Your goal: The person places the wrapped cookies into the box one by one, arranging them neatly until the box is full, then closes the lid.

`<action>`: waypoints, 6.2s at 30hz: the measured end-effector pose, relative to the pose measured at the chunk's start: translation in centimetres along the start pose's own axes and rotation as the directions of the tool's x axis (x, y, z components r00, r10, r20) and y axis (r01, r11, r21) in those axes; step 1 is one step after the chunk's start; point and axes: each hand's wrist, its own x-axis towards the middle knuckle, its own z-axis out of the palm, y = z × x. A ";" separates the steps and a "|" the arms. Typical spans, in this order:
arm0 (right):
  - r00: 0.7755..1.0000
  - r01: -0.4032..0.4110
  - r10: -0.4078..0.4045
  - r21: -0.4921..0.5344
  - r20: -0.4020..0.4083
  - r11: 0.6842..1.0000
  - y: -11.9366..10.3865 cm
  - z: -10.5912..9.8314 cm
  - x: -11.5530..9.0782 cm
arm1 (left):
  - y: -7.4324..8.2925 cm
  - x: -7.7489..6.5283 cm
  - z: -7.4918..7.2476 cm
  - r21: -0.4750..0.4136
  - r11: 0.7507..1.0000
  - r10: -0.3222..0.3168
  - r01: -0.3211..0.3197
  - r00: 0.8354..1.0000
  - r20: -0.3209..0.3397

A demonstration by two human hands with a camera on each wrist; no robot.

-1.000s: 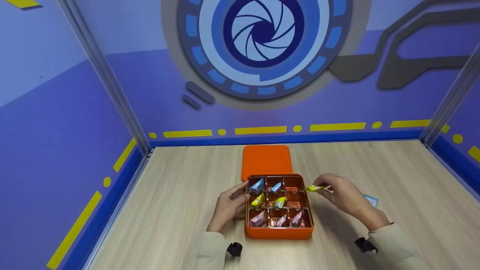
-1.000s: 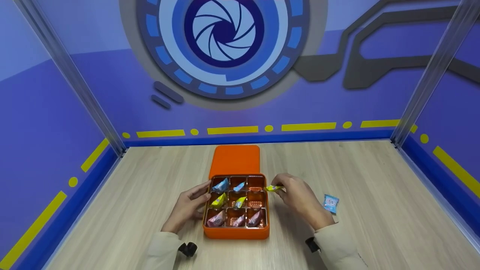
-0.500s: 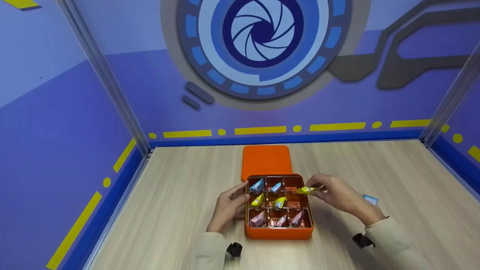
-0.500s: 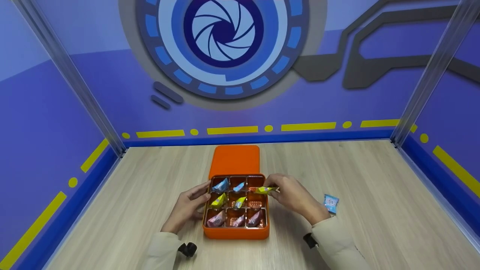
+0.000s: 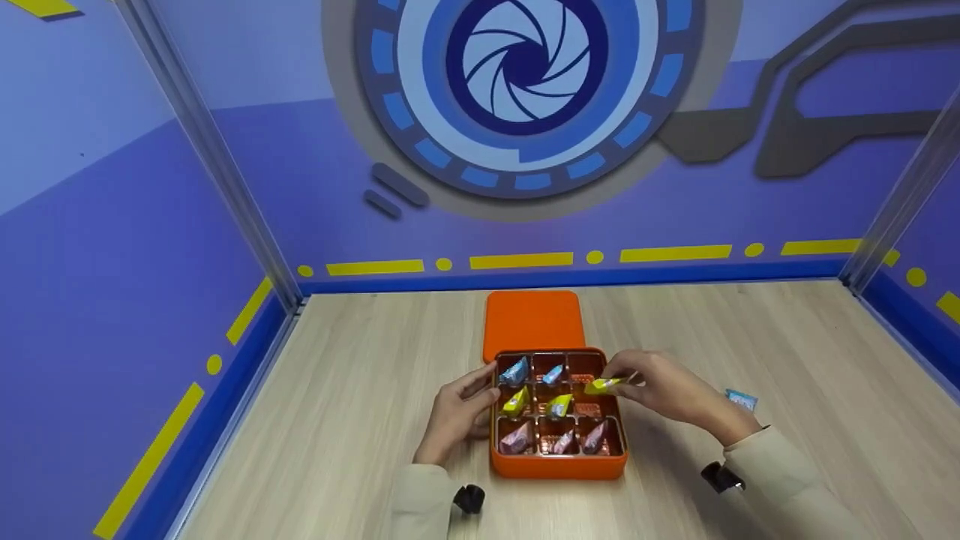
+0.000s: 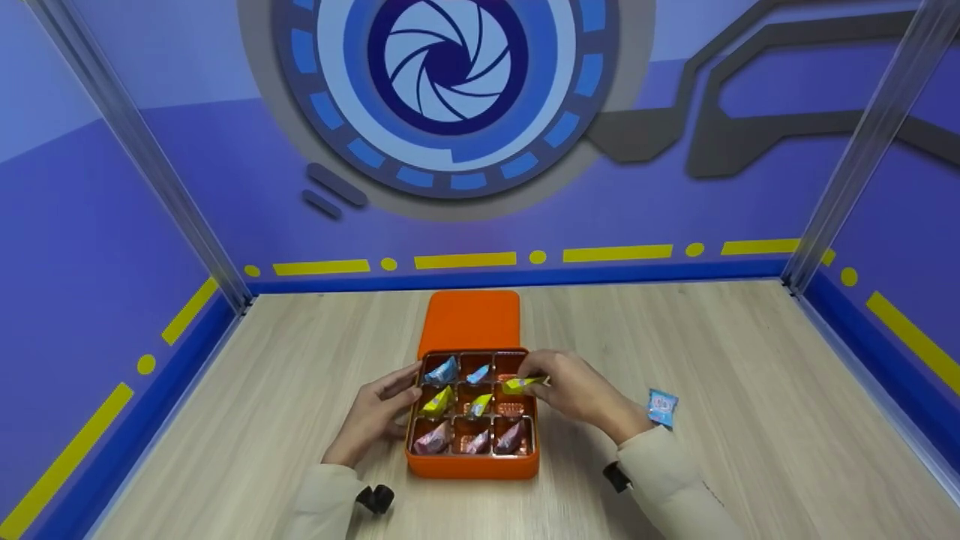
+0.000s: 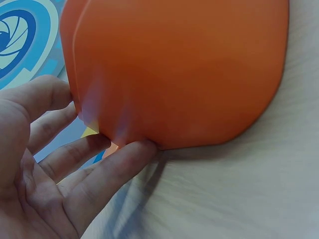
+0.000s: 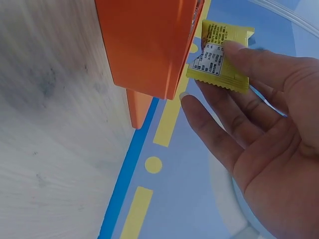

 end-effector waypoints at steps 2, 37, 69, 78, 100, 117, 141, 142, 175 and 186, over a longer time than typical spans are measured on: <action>1.000 0.011 -0.011 -0.001 0.013 1.000 0.0 0.1 0.1 | 0.0 0.0 0.0 -0.003 1.000 -0.002 0.002 1.000 0.002; 0.988 0.109 -0.104 -0.034 0.113 0.993 0.3 1.8 0.7 | 0.1 -0.1 0.0 -0.035 0.999 -0.024 0.024 1.000 0.005; 0.995 0.023 -0.019 0.041 -0.094 0.999 0.0 2.6 -0.7 | 0.2 -0.2 0.1 -0.025 1.000 -0.016 0.016 1.000 0.007; 0.991 -0.032 0.041 0.072 -0.129 0.997 0.0 2.5 -1.3 | 0.2 -0.3 0.0 -0.049 0.998 -0.030 0.030 0.999 0.011; 0.964 -0.131 0.142 0.063 -0.227 0.989 0.8 1.8 -2.7 | -0.2 0.0 -0.1 -0.017 1.000 -0.009 0.009 1.000 0.007; 0.938 -0.204 0.180 -0.050 -0.296 0.978 2.1 -1.2 -4.5 | 0.1 -0.1 0.1 -0.086 0.996 -0.038 0.040 0.999 0.016; 0.914 -0.403 0.381 -0.189 -0.140 0.896 4.2 -3.8 -6.9 | 0.0 -0.1 0.0 -0.022 1.000 -0.003 0.003 1.000 -0.003; 0.911 -0.409 0.389 -0.189 -0.136 0.893 4.3 -3.9 -7.0 | 0.0 -0.2 0.0 -0.023 1.000 -0.004 0.004 1.000 -0.004; 0.848 -0.526 0.529 -0.196 -0.045 0.828 6.8 -4.5 -8.4 | 0.1 -0.2 0.0 -0.013 1.000 0.008 -0.008 1.000 0.003; 0.853 -0.522 0.511 -0.181 -0.108 0.834 7.0 -4.2 -8.6 | 0.2 -0.3 0.0 -0.031 1.000 -0.003 0.003 1.000 0.005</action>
